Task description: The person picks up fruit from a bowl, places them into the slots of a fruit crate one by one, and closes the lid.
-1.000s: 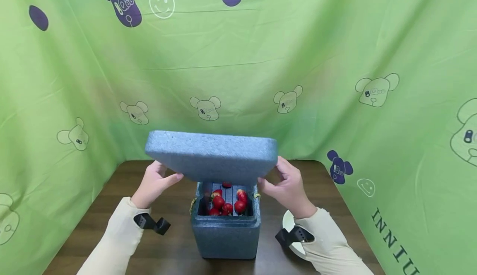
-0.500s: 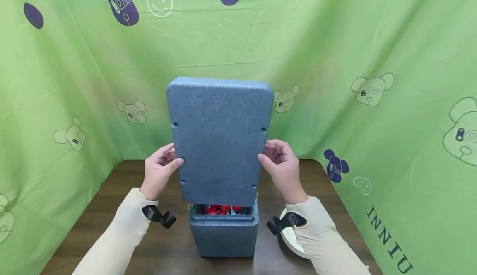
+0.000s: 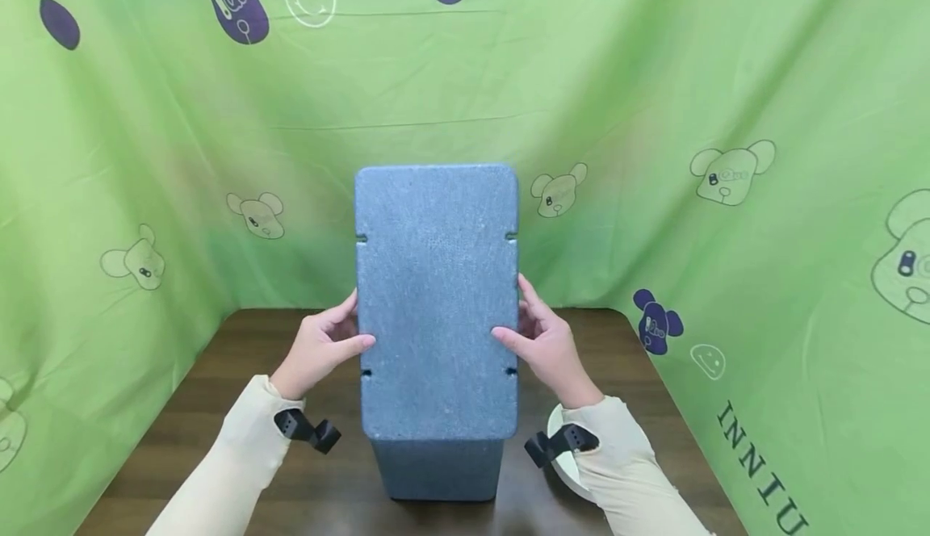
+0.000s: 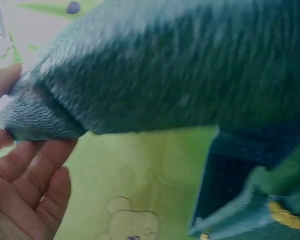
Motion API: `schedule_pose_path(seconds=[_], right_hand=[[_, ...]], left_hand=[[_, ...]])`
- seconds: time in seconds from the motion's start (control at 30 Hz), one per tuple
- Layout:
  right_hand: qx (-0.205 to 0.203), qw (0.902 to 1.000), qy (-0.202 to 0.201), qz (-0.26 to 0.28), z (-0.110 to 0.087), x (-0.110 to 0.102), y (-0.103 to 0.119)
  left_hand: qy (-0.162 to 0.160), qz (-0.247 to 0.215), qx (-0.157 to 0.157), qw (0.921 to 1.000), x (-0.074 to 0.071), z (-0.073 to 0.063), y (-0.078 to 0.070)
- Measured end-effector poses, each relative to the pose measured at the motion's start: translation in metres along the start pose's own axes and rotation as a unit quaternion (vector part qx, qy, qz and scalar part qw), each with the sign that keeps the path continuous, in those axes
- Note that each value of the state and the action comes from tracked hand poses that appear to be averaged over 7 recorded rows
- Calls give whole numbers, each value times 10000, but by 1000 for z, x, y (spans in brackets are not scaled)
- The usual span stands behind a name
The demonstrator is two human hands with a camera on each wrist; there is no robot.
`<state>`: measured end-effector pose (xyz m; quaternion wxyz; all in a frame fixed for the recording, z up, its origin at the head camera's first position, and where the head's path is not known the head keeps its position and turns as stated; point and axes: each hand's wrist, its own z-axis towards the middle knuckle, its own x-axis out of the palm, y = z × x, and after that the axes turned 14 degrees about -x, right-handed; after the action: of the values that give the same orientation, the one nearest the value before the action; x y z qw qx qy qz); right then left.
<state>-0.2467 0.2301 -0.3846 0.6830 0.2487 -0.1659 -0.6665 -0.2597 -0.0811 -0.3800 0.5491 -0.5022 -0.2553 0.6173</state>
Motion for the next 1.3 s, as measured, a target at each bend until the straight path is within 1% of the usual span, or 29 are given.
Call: schedule_pose_path(seconds=[0.1, 0.23, 0.3, 0.43, 0.5, 0.63, 0.73, 0.8, 0.93, 1.0, 1.1, 1.23, 1.3], right_hand=[[327, 9982, 415, -291, -5, -2, -6], [630, 9927, 858, -574, -8, -4, -14], [737, 9910, 953, -581, -9, -4, -18], [934, 9878, 1085, -621, -10, -3, -27], [1033, 9862, 1127, -640, -9, -2, -32], [1073, 9854, 1189, -575, -8, -1, -41], [1127, 9833, 1301, -589, -9, 1, -47], [1246, 9801, 1383, -691, -9, 2, -50], [1469, 9739, 1465, -918, -10, 3, -57], [1527, 9714, 1518, -1003, -10, 3, -61], [1730, 9663, 1609, -1017, -11, 4, -68], [2029, 9559, 1790, -1146, -12, 6, -72], [2116, 9514, 1866, -1233, -13, 6, -73]], left_hand=[[141, 260, -92, 9995, 2, -3, 4], [247, 297, -130, 9992, 3, -2, 9], [380, 318, -220, 9985, 3, -1, 13], [684, 404, -502, 9956, 2, 2, 23], [734, 367, -563, 9950, 3, 4, 28], [671, 275, -627, 9954, 4, 9, 38], [573, 200, -797, 9950, 7, 11, 45], [512, 115, -978, 9938, 9, 12, 49], [383, -4, -1217, 9918, 16, 14, 57], [332, -20, -1249, 9916, 19, 15, 61], [270, -74, -1334, 9907, 22, 16, 66], [253, -66, -1489, 9885, 25, 16, 71], [273, -15, -1523, 9880, 25, 15, 72]])
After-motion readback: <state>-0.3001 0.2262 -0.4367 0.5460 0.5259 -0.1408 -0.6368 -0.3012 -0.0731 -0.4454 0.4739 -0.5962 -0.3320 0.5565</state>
